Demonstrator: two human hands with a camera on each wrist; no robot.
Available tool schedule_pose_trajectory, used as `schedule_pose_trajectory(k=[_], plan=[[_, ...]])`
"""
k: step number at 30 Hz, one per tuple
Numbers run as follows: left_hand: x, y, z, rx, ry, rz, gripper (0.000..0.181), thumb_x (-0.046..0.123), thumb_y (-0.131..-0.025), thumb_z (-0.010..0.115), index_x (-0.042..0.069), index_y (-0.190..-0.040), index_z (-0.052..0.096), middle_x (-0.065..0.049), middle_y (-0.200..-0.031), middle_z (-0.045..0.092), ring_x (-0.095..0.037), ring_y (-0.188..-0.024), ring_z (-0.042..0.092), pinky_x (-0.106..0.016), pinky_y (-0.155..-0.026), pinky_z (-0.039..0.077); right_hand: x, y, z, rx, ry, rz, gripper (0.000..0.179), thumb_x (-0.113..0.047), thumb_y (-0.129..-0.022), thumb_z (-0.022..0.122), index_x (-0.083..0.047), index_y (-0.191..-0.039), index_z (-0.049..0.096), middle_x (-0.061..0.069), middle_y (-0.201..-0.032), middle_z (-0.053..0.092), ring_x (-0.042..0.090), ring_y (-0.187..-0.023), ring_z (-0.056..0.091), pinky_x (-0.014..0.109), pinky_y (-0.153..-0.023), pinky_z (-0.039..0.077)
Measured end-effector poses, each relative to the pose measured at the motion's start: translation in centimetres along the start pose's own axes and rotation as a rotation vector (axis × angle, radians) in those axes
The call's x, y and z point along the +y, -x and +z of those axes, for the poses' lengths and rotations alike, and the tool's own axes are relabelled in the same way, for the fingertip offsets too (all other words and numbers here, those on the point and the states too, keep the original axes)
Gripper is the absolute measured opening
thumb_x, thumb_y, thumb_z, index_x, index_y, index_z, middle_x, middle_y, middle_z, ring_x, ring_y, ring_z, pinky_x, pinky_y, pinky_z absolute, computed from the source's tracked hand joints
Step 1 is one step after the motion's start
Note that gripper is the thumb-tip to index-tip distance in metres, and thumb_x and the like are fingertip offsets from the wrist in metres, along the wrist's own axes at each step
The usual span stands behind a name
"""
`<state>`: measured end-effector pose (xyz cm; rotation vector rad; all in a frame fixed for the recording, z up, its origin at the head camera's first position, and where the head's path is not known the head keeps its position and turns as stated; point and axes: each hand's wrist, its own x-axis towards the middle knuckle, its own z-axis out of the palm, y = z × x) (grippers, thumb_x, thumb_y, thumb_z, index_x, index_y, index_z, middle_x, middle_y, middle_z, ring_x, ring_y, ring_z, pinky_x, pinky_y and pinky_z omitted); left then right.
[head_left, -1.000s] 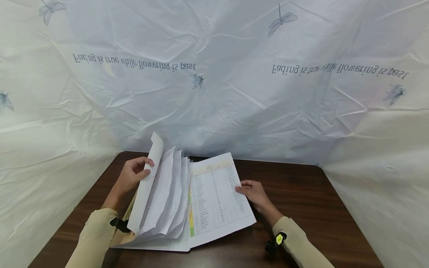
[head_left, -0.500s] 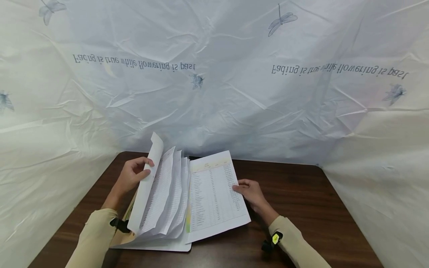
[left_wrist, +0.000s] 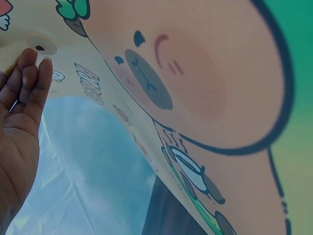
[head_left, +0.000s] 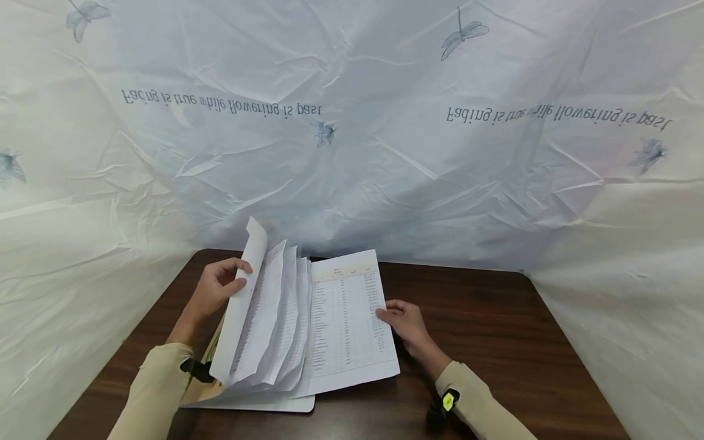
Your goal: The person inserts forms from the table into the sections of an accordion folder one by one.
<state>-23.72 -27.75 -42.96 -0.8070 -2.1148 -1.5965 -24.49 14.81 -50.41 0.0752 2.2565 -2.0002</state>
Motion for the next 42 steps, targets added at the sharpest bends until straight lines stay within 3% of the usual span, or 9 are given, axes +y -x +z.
schedule_pose_trajectory(k=[8,20,42], plan=[[0.0,0.0,0.0,-0.008,0.013,-0.001,0.016,-0.015,-0.088,0.057,-0.009,-0.101,0.063,-0.003,-0.087,0.064,-0.007,-0.059,0.057,-0.024,-0.055,0.05,0.2,1.0,0.9,-0.011,-0.011,-0.016,0.029,-0.013,-0.093,0.074,0.006,-0.114,0.068,0.016,-0.1,0.075,0.019,-0.082,0.072,0.031,-0.071,0.055],[-0.1,0.1,-0.1,-0.003,-0.009,-0.007,0.016,-0.015,-0.088,0.058,-0.008,-0.102,0.064,-0.008,-0.088,0.064,-0.008,-0.06,0.057,-0.024,-0.055,0.05,0.1,1.7,1.8,-0.084,-0.106,0.032,0.031,-0.008,-0.095,0.067,0.008,-0.122,0.066,0.016,-0.108,0.073,0.018,-0.09,0.07,0.031,-0.075,0.056],[-0.2,0.1,0.0,0.005,-0.008,0.005,0.017,-0.015,-0.087,0.059,-0.007,-0.101,0.064,0.0,-0.082,0.06,-0.007,-0.058,0.054,-0.025,-0.053,0.047,-0.9,2.2,5.0,-0.208,-0.171,0.027,0.036,-0.003,-0.095,0.068,0.01,-0.127,0.062,0.018,-0.114,0.072,0.019,-0.099,0.071,0.035,-0.083,0.058]])
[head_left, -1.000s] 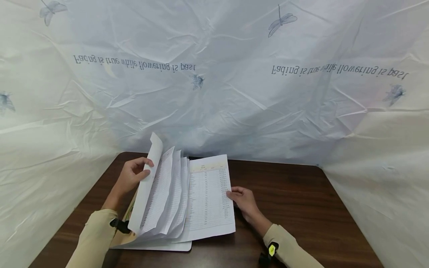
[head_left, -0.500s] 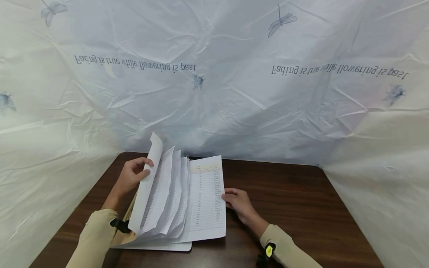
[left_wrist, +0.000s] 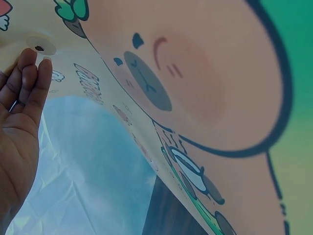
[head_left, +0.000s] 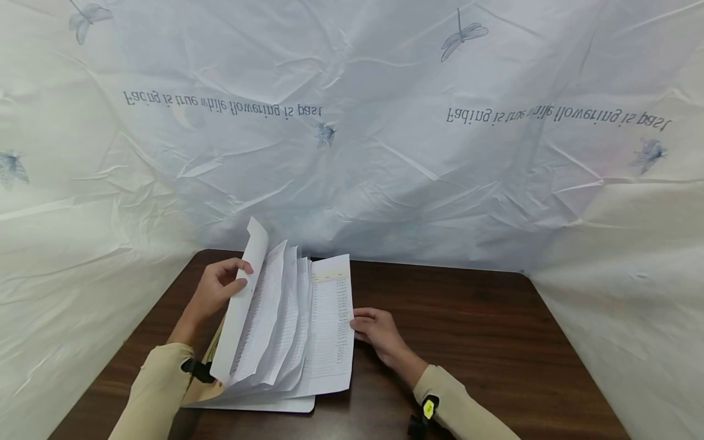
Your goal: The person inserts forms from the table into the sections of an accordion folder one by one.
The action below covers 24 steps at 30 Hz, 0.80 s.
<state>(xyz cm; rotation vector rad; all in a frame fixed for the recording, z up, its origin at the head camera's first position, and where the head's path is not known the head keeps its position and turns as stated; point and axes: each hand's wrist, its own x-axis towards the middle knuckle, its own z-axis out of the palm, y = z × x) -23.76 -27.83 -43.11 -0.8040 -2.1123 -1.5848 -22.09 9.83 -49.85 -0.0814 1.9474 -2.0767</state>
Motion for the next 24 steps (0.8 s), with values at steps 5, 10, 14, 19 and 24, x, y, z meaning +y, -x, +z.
schedule_pose_trajectory(k=[5,10,14,19,24], plan=[[-0.1,0.0,0.0,0.0,0.0,0.015,0.018,-0.015,-0.087,0.058,-0.007,-0.101,0.064,0.0,-0.08,0.058,-0.006,-0.056,0.051,-0.026,-0.051,0.045,-0.1,-0.1,0.8,-0.02,-0.02,0.01,0.036,0.0,-0.094,0.067,0.01,-0.128,0.061,0.018,-0.114,0.072,0.02,-0.099,0.071,0.036,-0.084,0.058],[0.0,0.0,-0.1,0.0,-0.004,0.004,0.017,-0.014,-0.087,0.059,-0.006,-0.101,0.064,-0.001,-0.083,0.06,-0.007,-0.058,0.054,-0.025,-0.052,0.047,0.1,-0.2,1.5,-0.043,-0.033,-0.002,0.036,0.002,-0.093,0.067,0.011,-0.127,0.06,0.018,-0.111,0.072,0.019,-0.096,0.071,0.035,-0.082,0.058],[0.0,0.0,-0.1,-0.003,0.0,0.002,0.017,-0.014,-0.087,0.059,-0.007,-0.102,0.064,-0.001,-0.083,0.06,-0.007,-0.058,0.055,-0.025,-0.053,0.048,0.2,-0.4,2.0,-0.048,-0.049,-0.013,0.035,0.002,-0.093,0.068,0.011,-0.126,0.061,0.017,-0.108,0.073,0.017,-0.093,0.07,0.034,-0.081,0.058],[-0.1,0.0,-0.1,-0.005,0.006,-0.001,0.017,-0.015,-0.087,0.058,-0.007,-0.102,0.064,-0.001,-0.083,0.061,-0.007,-0.057,0.055,-0.025,-0.053,0.048,0.4,-0.7,2.8,-0.051,-0.054,-0.022,0.034,0.002,-0.092,0.069,0.012,-0.124,0.062,0.015,-0.103,0.073,0.017,-0.09,0.07,0.033,-0.08,0.059],[0.0,0.1,0.1,-0.01,0.022,-0.005,0.017,-0.015,-0.088,0.058,-0.008,-0.102,0.064,-0.004,-0.088,0.063,-0.008,-0.06,0.057,-0.025,-0.054,0.05,0.7,-1.0,3.5,-0.053,-0.046,-0.016,0.032,0.002,-0.092,0.069,0.012,-0.121,0.063,0.014,-0.1,0.073,0.016,-0.087,0.07,0.031,-0.077,0.059]])
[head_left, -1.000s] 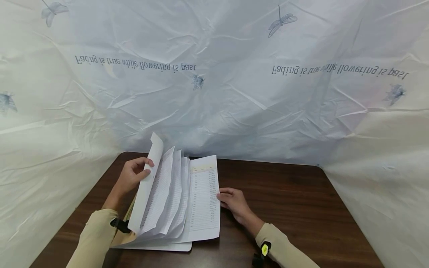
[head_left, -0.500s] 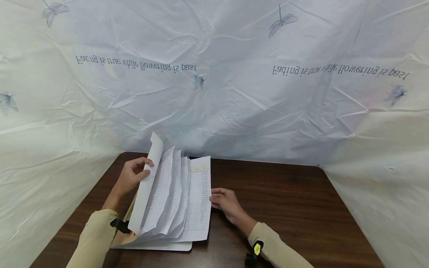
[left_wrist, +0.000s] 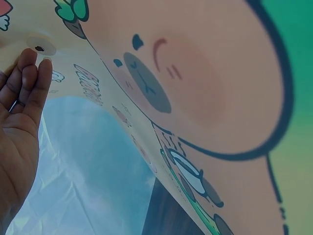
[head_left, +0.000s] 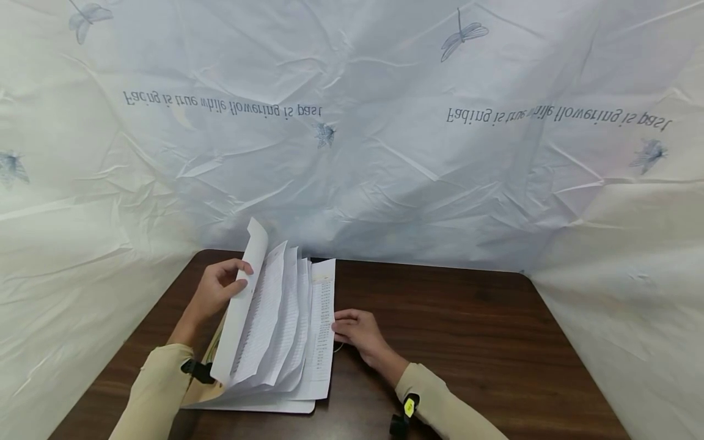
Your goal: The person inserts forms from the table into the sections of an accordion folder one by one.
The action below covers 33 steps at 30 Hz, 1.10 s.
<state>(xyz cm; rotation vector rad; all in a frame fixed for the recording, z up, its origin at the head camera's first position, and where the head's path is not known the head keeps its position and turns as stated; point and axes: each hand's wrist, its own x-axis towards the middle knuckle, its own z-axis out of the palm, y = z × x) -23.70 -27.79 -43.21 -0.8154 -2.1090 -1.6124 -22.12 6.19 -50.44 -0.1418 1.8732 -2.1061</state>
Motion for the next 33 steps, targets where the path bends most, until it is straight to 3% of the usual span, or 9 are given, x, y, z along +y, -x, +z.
schedule_pose_trajectory(k=[13,25,33], plan=[[0.1,-0.1,-0.1,-0.035,-0.014,-0.025,0.015,-0.012,-0.09,0.057,-0.007,-0.103,0.063,-0.01,-0.087,0.062,-0.01,-0.06,0.058,-0.026,-0.056,0.051,0.1,-0.3,1.5,-0.006,0.0,0.0,0.032,0.001,-0.092,0.069,0.013,-0.121,0.063,0.018,-0.102,0.073,0.017,-0.087,0.071,0.031,-0.077,0.059],[0.1,-0.2,-0.1,-0.035,-0.021,-0.025,0.015,-0.011,-0.09,0.058,-0.006,-0.103,0.064,0.0,-0.084,0.061,-0.009,-0.057,0.054,-0.026,-0.054,0.048,0.6,-1.4,2.6,0.002,0.03,0.003,0.027,0.001,-0.092,0.069,0.011,-0.117,0.066,0.015,-0.1,0.073,0.017,-0.086,0.072,0.031,-0.075,0.059],[0.1,-0.2,0.0,-0.035,-0.029,-0.019,0.016,-0.011,-0.09,0.058,-0.006,-0.103,0.064,-0.009,-0.088,0.062,-0.008,-0.06,0.055,-0.026,-0.056,0.049,0.4,-1.4,3.5,0.006,0.022,0.004,0.026,0.003,-0.091,0.069,0.012,-0.115,0.067,0.014,-0.094,0.073,0.014,-0.077,0.07,0.03,-0.071,0.059]])
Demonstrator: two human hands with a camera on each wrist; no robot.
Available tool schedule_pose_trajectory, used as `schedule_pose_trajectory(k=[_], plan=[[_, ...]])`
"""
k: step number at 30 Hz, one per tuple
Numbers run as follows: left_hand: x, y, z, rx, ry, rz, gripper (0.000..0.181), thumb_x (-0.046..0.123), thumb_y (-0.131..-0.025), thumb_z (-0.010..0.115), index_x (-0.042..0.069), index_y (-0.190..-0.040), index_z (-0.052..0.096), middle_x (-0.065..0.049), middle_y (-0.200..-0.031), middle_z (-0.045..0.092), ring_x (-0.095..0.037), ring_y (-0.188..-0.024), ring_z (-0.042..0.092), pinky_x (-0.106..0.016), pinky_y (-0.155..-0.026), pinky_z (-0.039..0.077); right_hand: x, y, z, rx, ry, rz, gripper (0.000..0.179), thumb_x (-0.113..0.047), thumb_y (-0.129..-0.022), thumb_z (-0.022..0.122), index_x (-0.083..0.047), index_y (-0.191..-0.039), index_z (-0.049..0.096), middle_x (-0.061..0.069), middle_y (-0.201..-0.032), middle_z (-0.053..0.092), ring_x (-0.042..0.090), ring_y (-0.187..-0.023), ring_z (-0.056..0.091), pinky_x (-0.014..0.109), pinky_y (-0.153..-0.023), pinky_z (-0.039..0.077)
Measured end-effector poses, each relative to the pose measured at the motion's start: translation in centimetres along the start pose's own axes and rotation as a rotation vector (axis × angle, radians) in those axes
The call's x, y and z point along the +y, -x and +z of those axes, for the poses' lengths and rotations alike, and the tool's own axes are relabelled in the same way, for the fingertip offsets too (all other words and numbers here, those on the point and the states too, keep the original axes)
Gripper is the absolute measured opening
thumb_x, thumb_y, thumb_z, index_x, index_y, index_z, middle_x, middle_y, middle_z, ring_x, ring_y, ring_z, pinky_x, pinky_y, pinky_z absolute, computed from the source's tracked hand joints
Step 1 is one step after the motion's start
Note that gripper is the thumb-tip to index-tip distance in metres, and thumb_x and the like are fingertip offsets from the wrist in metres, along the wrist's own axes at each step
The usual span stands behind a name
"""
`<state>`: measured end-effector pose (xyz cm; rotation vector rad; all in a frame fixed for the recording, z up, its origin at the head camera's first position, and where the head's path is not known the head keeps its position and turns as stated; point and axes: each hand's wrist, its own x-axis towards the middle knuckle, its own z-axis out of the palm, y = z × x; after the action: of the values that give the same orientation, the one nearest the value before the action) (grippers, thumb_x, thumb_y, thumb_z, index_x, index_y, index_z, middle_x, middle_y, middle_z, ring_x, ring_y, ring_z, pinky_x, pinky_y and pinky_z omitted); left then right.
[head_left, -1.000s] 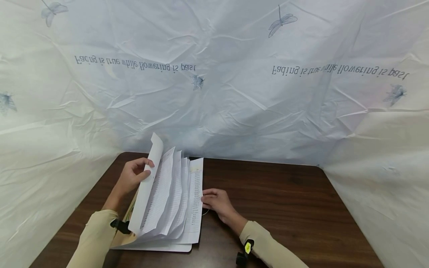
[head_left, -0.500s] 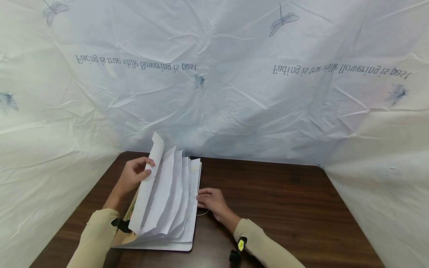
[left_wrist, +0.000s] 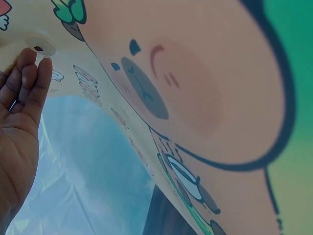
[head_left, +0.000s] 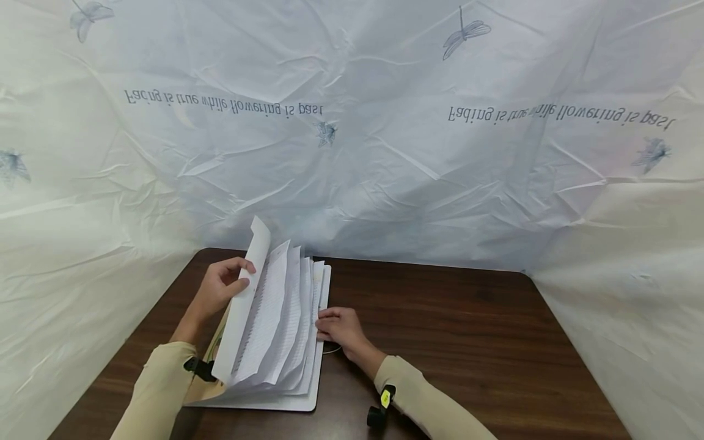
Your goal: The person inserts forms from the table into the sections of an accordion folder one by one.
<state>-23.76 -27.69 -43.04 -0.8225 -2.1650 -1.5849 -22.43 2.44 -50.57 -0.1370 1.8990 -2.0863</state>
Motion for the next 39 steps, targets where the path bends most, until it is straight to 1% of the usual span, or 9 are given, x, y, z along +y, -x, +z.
schedule_pose_trajectory(k=[5,9,16,19,23,26,30,34,39], plan=[[0.0,0.0,0.1,-0.003,0.0,-0.011,0.015,-0.011,-0.09,0.057,-0.006,-0.103,0.064,-0.018,-0.094,0.063,-0.01,-0.063,0.058,-0.026,-0.058,0.051,-0.2,0.1,0.5,0.008,-0.012,-0.008,0.024,0.004,-0.09,0.07,0.013,-0.112,0.068,0.018,-0.096,0.074,0.014,-0.076,0.07,0.03,-0.069,0.059],[0.1,-0.1,0.2,-0.013,0.015,-0.005,0.015,-0.012,-0.09,0.057,-0.007,-0.104,0.063,-0.021,-0.095,0.062,-0.01,-0.064,0.059,-0.026,-0.059,0.051,-0.4,0.1,0.8,0.013,-0.004,-0.005,0.022,0.003,-0.091,0.07,0.012,-0.11,0.069,0.017,-0.096,0.075,0.014,-0.075,0.07,0.029,-0.068,0.059],[0.0,-0.1,0.1,-0.003,0.007,0.004,0.016,-0.012,-0.09,0.056,-0.006,-0.103,0.064,-0.018,-0.093,0.063,-0.009,-0.063,0.057,-0.025,-0.058,0.049,-0.3,0.1,0.9,0.015,0.003,0.008,0.02,0.005,-0.091,0.064,0.013,-0.109,0.07,0.01,-0.089,0.072,0.014,-0.075,0.07,0.029,-0.069,0.059],[0.1,0.0,0.1,-0.008,0.01,0.002,0.016,-0.012,-0.09,0.057,-0.006,-0.103,0.064,-0.016,-0.093,0.063,-0.009,-0.063,0.058,-0.025,-0.058,0.049,-0.2,0.1,0.9,0.009,0.0,0.003,0.019,0.005,-0.091,0.065,0.013,-0.107,0.07,0.012,-0.089,0.073,0.015,-0.075,0.07,0.029,-0.069,0.059],[0.1,0.0,0.2,-0.016,0.006,0.0,0.016,-0.012,-0.09,0.057,-0.006,-0.104,0.064,-0.018,-0.094,0.063,-0.009,-0.063,0.058,-0.025,-0.059,0.05,0.0,-0.1,0.7,0.006,0.008,-0.006,0.016,0.003,-0.09,0.068,0.011,-0.104,0.072,0.013,-0.089,0.074,0.014,-0.073,0.07,0.028,-0.066,0.059],[0.1,-0.1,0.3,-0.008,0.002,0.006,0.015,-0.012,-0.09,0.057,-0.008,-0.103,0.063,-0.019,-0.093,0.063,-0.009,-0.062,0.058,-0.025,-0.058,0.05,0.1,-0.2,0.5,0.014,0.016,-0.005,0.016,0.003,-0.09,0.069,0.01,-0.104,0.072,0.013,-0.088,0.074,0.013,-0.071,0.07,0.029,-0.065,0.059],[0.0,-0.1,0.6,0.006,-0.004,0.004,0.015,-0.012,-0.09,0.057,-0.009,-0.102,0.063,-0.019,-0.093,0.063,-0.01,-0.062,0.059,-0.025,-0.058,0.05,-0.1,-0.1,0.0,0.022,0.014,0.004,0.019,0.001,-0.09,0.07,0.01,-0.107,0.071,0.017,-0.091,0.075,0.014,-0.071,0.071,0.031,-0.068,0.06],[0.1,-0.2,0.7,-0.002,-0.013,-0.007,0.015,-0.012,-0.09,0.057,-0.008,-0.103,0.063,-0.02,-0.095,0.063,-0.01,-0.062,0.058,-0.026,-0.058,0.05,-0.3,0.1,-0.6,0.024,0.032,-0.024,0.023,0.001,-0.091,0.071,0.012,-0.11,0.069,0.023,-0.095,0.074,0.019,-0.076,0.073,0.035,-0.071,0.06],[0.1,-0.4,0.9,-0.023,-0.013,-0.009,0.016,-0.012,-0.091,0.058,-0.006,-0.105,0.064,-0.021,-0.093,0.061,-0.009,-0.061,0.056,-0.027,-0.057,0.048,-0.6,0.3,-1.8,0.022,0.113,-0.091,0.025,-0.002,-0.091,0.071,0.012,-0.111,0.069,0.024,-0.097,0.074,0.025,-0.081,0.074,0.037,-0.073,0.06]])
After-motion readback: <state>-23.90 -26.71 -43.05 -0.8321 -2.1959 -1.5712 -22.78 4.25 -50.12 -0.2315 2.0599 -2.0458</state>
